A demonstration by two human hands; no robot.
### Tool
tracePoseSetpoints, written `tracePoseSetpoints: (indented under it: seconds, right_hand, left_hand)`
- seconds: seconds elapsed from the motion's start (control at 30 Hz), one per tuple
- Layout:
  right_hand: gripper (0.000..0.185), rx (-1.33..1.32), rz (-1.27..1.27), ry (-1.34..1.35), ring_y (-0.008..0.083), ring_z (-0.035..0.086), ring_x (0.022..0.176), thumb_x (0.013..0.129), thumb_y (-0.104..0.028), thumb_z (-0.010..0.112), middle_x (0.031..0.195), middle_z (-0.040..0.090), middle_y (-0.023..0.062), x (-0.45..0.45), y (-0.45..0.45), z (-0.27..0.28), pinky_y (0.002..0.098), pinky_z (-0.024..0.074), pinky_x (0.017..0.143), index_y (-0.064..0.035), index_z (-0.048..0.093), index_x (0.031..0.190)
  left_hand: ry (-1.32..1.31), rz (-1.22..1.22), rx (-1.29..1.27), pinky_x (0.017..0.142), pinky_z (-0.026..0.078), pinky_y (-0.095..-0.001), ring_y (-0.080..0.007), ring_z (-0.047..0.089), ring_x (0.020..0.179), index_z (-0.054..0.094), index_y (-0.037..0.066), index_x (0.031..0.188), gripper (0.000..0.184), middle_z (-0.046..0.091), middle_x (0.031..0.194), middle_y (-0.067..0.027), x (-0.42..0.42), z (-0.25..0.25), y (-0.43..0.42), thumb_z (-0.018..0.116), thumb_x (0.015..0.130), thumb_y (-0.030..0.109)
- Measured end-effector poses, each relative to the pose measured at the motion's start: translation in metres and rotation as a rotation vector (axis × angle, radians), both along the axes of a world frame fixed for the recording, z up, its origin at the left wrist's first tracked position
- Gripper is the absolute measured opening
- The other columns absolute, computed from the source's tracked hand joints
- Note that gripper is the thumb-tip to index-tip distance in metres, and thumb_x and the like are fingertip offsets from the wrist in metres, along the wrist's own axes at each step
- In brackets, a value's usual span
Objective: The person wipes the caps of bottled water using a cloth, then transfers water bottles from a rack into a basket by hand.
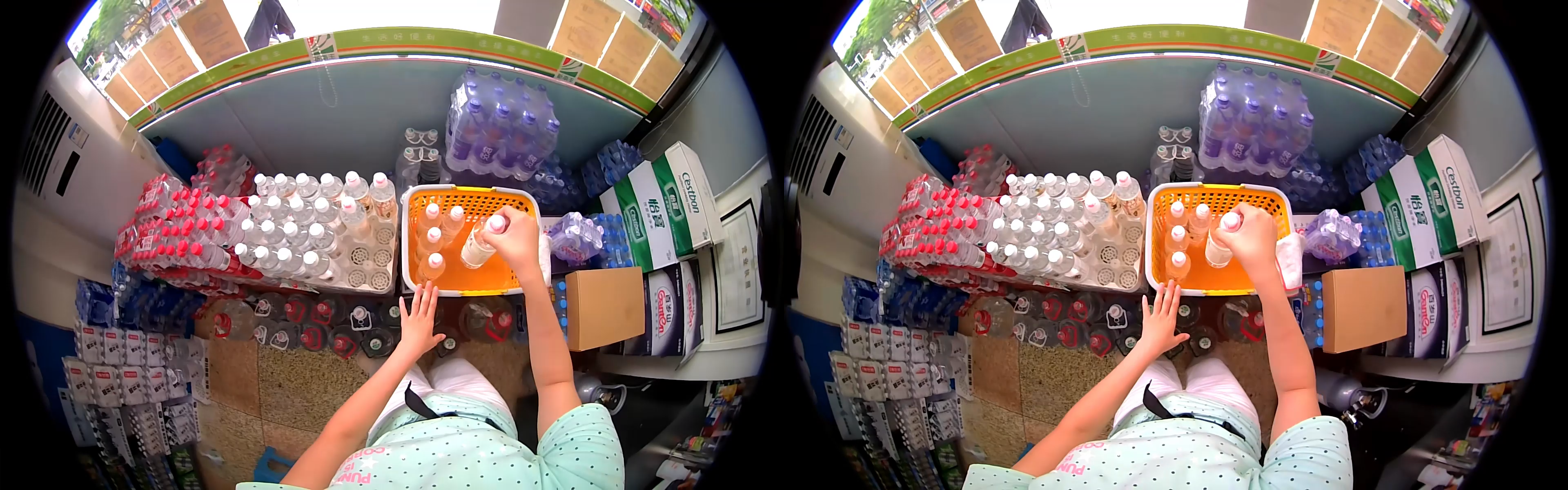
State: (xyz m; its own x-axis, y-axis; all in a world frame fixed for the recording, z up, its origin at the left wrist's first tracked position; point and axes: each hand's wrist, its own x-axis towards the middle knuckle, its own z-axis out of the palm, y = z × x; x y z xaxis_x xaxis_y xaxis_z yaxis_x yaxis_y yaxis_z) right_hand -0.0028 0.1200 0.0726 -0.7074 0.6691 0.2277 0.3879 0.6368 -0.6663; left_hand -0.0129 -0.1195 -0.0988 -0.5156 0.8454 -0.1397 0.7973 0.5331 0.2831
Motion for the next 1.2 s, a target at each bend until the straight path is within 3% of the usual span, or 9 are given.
tracePoseSetpoints:
  seconds: [0.13,0.27,0.47,0.57,1.2]
  right_hand:
    - [0.029,0.093,-0.059,-0.159,0.0342,0.068,0.078,0.063,-0.029,0.073,0.078,0.069,0.0168,-0.003,0.004,-0.048,0.0447,0.0524,0.07,-0.0058,0.069,0.08]
    - [0.035,0.111,-0.089,-0.253,0.0328,0.069,0.074,0.061,-0.035,0.08,0.075,0.069,0.0141,-0.013,0.012,-0.099,0.0436,0.0532,0.068,-0.0084,0.069,0.08]
    - [0.029,0.089,-0.094,-0.299,0.0348,0.068,0.077,0.065,-0.033,0.076,0.079,0.07,0.0147,-0.028,0.01,-0.149,0.046,0.0538,0.071,-0.0097,0.069,0.081]
    - [0.028,0.103,-0.072,-0.278,0.0359,0.068,0.078,0.065,-0.031,0.074,0.08,0.07,0.0157,-0.035,0.009,-0.169,0.0463,0.0537,0.072,-0.0086,0.068,0.081]
    - [0.022,0.098,-0.001,-0.174,0.0369,0.067,0.082,0.065,-0.015,0.076,0.083,0.068,0.0174,-0.053,0.012,-0.196,0.0464,0.0534,0.075,-0.0047,0.065,0.081]
  left_hand:
    - [0.017,-0.005,0.001,0.114,0.015,-0.0623,-0.0289,0.007,0.151,0.009,0.008,0.156,0.129,0.007,0.163,-0.0109,0.0,-0.001,0.0,0.083,0.06,0.053]
    - [0.024,-0.008,-0.015,0.114,0.016,-0.0625,-0.0292,0.007,0.151,0.009,0.008,0.156,0.13,0.007,0.163,-0.0108,0.0,0.001,-0.001,0.083,0.06,0.053]
    - [-0.005,-0.017,-0.026,0.113,0.017,-0.0632,-0.0324,0.006,0.151,0.006,0.006,0.156,0.131,0.004,0.163,-0.013,-0.001,0.004,0.001,0.084,0.062,0.051]
    - [0.01,-0.005,-0.014,0.114,0.018,-0.0612,-0.0296,0.006,0.151,0.008,0.008,0.156,0.131,0.006,0.163,-0.0107,-0.001,0.001,0.001,0.084,0.059,0.051]
    - [0.002,0.0,-0.035,0.115,0.021,-0.0593,-0.0315,0.007,0.15,0.006,0.007,0.156,0.133,0.006,0.163,-0.0119,0.0,0.003,0.002,0.086,0.058,0.046]
